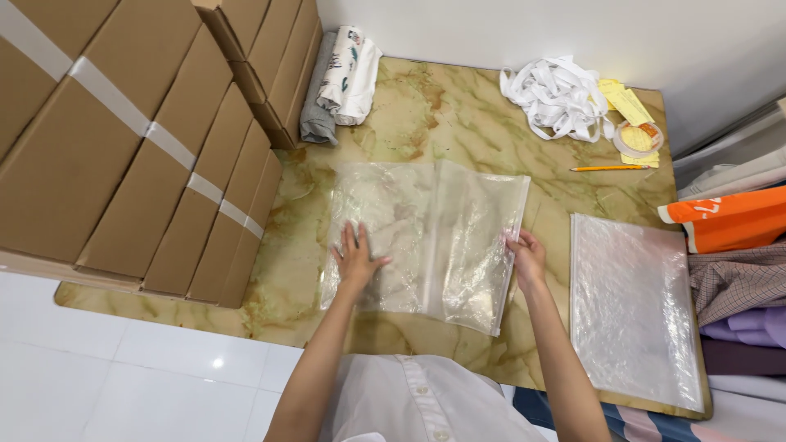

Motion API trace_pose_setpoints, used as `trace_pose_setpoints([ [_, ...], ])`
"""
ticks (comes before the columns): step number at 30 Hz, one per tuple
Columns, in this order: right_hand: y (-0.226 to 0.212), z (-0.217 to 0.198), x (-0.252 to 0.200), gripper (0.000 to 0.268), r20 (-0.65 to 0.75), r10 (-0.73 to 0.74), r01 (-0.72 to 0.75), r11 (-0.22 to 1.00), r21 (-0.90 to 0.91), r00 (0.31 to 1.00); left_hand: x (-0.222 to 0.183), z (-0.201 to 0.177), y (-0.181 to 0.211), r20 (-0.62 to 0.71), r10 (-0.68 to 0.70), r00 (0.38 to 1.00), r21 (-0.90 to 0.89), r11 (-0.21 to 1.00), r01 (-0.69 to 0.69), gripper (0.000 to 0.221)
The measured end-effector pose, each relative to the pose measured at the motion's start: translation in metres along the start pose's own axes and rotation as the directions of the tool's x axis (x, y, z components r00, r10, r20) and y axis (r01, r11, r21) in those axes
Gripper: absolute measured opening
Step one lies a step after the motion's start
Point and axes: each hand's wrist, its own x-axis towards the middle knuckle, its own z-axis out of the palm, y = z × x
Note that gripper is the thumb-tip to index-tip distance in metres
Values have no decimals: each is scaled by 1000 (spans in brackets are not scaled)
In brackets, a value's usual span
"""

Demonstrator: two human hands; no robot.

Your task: The person writes on a yellow label attached to a cardboard box using a pencil, then stacks the box with others. They then open a plastic bag and place a rolled cloth inside it.

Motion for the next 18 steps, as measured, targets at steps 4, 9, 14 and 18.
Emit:
trace_pose_setpoints([
  [4,-17,30,-12,42,70,-35,30,997,70,997,15,-13,-41,-21,-97,995,27,995,97,114],
  [9,-56,46,-44,42,101,-26,34,997,-76,995,27,-10,-76,-261,-193,946,-80,981,178,108],
  [14,-49,31,-31,49,127,51,-37,994,-106,991,45,-3,-94,-363,-203,909,-8,977,215,100],
  [18,-21,0,-11,63,63,134,-101,922,-374,989,32,-5,-71,-453,-25,891,124,988,90,75],
])
